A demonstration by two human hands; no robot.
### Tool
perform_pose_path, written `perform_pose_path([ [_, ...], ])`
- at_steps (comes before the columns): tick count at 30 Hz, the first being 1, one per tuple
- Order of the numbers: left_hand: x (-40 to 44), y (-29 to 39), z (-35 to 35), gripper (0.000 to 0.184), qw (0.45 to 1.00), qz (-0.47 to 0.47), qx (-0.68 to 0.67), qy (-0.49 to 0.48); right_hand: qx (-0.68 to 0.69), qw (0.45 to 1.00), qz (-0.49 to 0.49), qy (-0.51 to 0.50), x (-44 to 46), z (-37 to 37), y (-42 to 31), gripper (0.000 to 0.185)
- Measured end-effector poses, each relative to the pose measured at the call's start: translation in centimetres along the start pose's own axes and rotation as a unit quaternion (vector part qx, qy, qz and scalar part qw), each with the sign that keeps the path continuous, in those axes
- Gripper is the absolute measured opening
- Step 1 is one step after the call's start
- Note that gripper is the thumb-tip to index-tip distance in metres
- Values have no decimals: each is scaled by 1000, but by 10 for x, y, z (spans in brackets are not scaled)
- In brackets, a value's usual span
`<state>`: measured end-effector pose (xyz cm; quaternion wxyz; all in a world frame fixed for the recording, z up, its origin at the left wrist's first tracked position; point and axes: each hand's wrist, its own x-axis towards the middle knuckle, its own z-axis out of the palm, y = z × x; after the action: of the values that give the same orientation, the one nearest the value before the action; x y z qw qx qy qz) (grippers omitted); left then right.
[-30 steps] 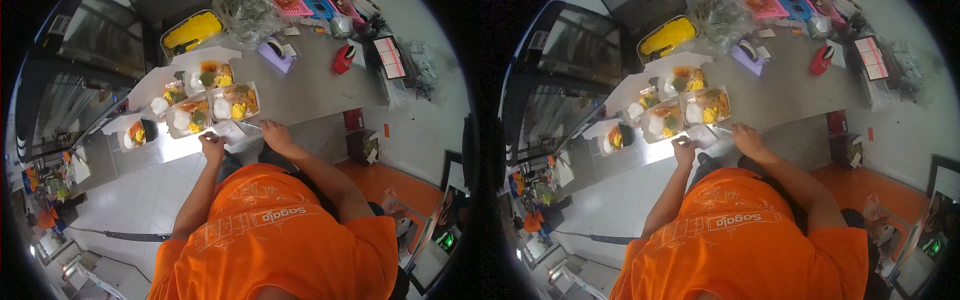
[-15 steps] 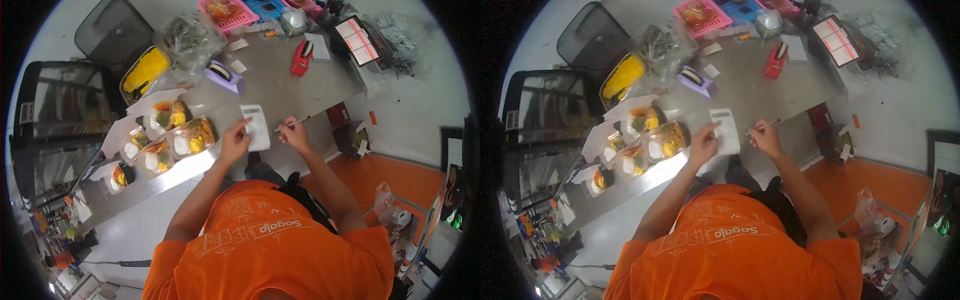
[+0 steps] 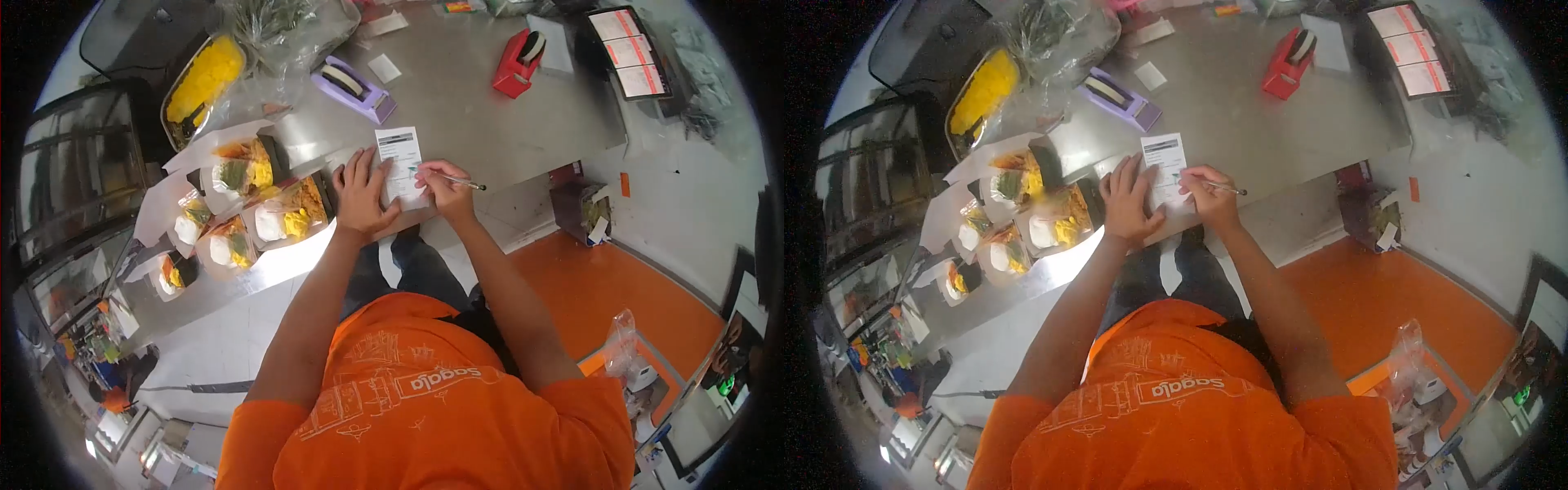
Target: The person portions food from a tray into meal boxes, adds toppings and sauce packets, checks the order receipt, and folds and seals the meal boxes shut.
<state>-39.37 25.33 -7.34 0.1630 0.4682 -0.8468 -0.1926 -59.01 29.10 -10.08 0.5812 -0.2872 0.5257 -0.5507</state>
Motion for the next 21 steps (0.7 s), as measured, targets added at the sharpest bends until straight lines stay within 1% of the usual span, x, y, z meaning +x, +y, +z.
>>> perform_pose_path([
  [2, 4, 4, -3, 77, 1000, -29, 4, -10, -116, 993, -7, 14, 2, -4, 2, 15],
  [3, 5, 2, -1, 84, 999, -32, 21, -20, -116, 993, -1, 11, 1, -5, 4, 15],
  [7, 4, 1, 1, 83, 998, -59, -4, -22, -148, 989, -22, 14, -1, -4, 13, 13],
  [9, 5, -1, 2, 83, 999, -48, -2, -14, -156, 987, -28, 15, -3, -2, 13, 13],
  [10, 5, -1, 3, 83, 998, -53, -4, -14, -235, 965, -119, -18, -7, 1, 10, 13],
  [11, 5, -1, 3, 83, 999, -49, 8, -21, -308, 927, -208, -53, -8, 5, 7, 12],
  [12, 4, -2, 3, 84, 998, -45, 20, -28, -309, 927, -205, -56, -9, 6, 10, 12],
  [14, 2, -3, 3, 86, 998, -45, 16, -35, -348, 898, -253, -88, -12, 9, 15, 12],
  [18, 3, -3, 1, 89, 998, -43, 20, -44, -329, 919, -212, -54, -10, 9, 17, 9],
  [20, 4, -5, 2, 89, 997, -45, 16, -53, -384, 881, -246, -124, -11, 10, 12, 10],
  [21, 4, -5, 2, 89, 997, -46, 12, -58, -384, 882, -243, -124, -11, 9, 15, 10],
])
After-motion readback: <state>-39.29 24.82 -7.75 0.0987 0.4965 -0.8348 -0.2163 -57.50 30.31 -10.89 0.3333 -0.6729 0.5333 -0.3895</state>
